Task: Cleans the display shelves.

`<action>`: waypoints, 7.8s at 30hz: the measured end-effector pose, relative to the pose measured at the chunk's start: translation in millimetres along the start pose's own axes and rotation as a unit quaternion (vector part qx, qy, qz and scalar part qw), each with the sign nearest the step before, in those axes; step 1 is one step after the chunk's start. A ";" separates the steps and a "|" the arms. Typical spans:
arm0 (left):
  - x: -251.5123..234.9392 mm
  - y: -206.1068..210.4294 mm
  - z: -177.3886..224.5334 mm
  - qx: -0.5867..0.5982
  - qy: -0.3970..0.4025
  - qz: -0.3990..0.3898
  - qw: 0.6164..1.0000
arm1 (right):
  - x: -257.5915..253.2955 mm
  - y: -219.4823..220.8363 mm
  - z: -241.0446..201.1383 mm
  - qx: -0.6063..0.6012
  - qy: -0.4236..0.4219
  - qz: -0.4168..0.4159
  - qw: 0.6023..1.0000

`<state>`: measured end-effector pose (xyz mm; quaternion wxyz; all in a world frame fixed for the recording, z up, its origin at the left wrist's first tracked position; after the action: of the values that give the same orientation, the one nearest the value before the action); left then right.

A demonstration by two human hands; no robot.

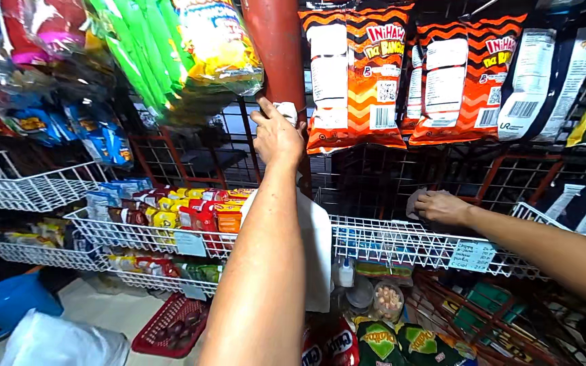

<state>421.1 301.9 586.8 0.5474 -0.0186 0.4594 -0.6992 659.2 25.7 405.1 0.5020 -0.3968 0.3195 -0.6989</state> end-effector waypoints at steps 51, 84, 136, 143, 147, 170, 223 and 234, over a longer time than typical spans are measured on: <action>-5.7 2.7 -5.1 -0.017 0.008 -0.008 1.000 | -160.0 -112.8 -84.5 -0.204 -0.102 0.153 0.962; -2.2 5.5 -4.4 0.021 0.032 0.014 0.999 | 93.8 16.4 15.0 -0.373 0.373 -0.050 0.848; -22.4 21.1 -21.2 0.006 0.012 0.017 1.000 | 9.0 -53.4 24.6 -0.330 0.505 0.442 0.664; -28.0 26.2 -26.2 0.028 0.012 0.023 0.999 | 84.0 -8.2 9.3 -0.394 0.526 0.388 0.646; -26.2 24.8 -24.6 0.019 0.013 0.023 0.999 | 120.7 11.1 24.9 -0.501 0.671 0.441 0.323; -16.0 17.1 -19.6 0.027 0.012 0.009 1.000 | 108.6 13.3 38.2 -0.339 0.527 0.156 0.764; -2.4 1.2 -6.6 0.024 0.017 0.004 1.000 | -67.3 -77.9 -60.6 -0.415 0.085 -0.124 0.897; -2.7 2.0 -7.1 0.022 0.027 0.005 0.999 | -105.8 -89.5 -92.7 -0.409 0.036 -0.130 0.903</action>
<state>419.9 308.5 582.7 0.5381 0.0147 0.4587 -0.7070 557.1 157.3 411.4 0.1887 -0.5799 0.5404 -0.5798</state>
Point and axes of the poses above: each hand's wrist, its own x-axis away from the middle knuckle, its own y-axis out of the palm, z = x × y, the point moved 2 cm from there along -x, towards the middle knuckle, and after that the axes turned 1 degree about x, right-handed, at the moved point
